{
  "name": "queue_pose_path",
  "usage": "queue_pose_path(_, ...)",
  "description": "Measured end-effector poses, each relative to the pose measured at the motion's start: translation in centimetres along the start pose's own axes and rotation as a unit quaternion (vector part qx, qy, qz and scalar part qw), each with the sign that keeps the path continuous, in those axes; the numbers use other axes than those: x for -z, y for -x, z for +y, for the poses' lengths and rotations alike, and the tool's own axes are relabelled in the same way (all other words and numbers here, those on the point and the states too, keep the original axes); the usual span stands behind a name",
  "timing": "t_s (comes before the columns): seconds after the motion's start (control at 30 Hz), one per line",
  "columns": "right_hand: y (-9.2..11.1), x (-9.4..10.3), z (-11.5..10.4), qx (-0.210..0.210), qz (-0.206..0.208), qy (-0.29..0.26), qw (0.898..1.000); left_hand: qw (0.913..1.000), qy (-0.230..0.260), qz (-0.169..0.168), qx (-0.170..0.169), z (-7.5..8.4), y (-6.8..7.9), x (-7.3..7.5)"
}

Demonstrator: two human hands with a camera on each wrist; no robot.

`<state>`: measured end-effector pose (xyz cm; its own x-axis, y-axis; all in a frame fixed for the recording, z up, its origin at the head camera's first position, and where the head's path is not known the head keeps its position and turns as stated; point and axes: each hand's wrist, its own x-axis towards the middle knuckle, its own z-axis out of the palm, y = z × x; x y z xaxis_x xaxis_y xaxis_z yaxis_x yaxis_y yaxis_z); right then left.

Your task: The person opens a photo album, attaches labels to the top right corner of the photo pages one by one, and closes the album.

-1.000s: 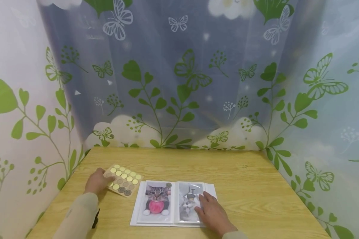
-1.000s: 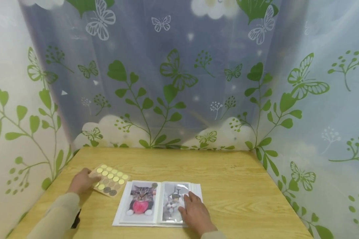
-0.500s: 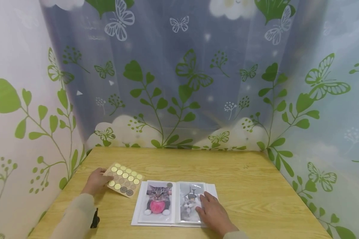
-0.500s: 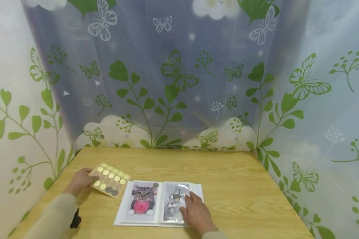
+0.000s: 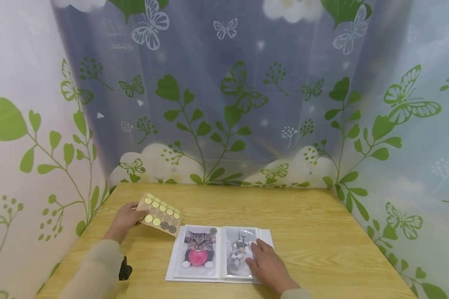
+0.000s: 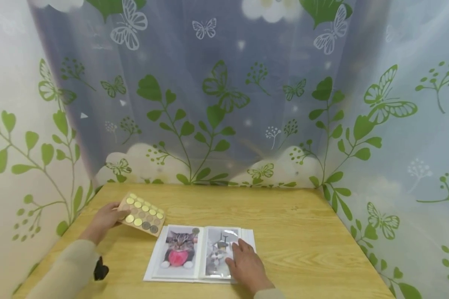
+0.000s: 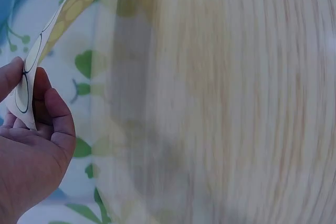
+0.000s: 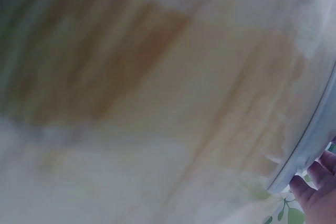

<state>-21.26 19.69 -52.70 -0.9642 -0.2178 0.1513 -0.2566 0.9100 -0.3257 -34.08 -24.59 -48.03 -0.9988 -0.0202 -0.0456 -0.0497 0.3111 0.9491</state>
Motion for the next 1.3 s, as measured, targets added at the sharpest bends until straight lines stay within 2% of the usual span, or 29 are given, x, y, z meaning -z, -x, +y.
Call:
queue_pose_path(0.3, -0.2, 0.4, 0.0, -0.009, -0.008, -0.018, 1.000, 0.9987, 0.048, -0.018, -0.001, 3.0, 0.5, -3.4)
queue_pose_path(0.6, -0.1, 0.4, 0.3, -0.008, 0.014, -0.028, 0.999, 0.9940, 0.105, -0.029, 0.005, 5.1, 1.0, -7.4)
queue_pose_path(0.73, -0.3, 0.6, 0.4, -0.007, 0.032, -0.030, 0.999, 0.9914, 0.129, -0.025, 0.007, 5.6, 1.3, -9.1)
queue_pose_path(0.97, -1.2, 1.4, 0.0, 0.025, 0.091, -0.032, 0.995, 0.9876, 0.156, -0.020, 0.006, 6.0, 1.8, -11.9)
queue_pose_path(1.3, -2.3, 2.3, -1.7, -0.022, 0.071, -0.111, 0.991, 0.9826, 0.183, -0.032, -0.009, 6.3, 2.7, -14.7)
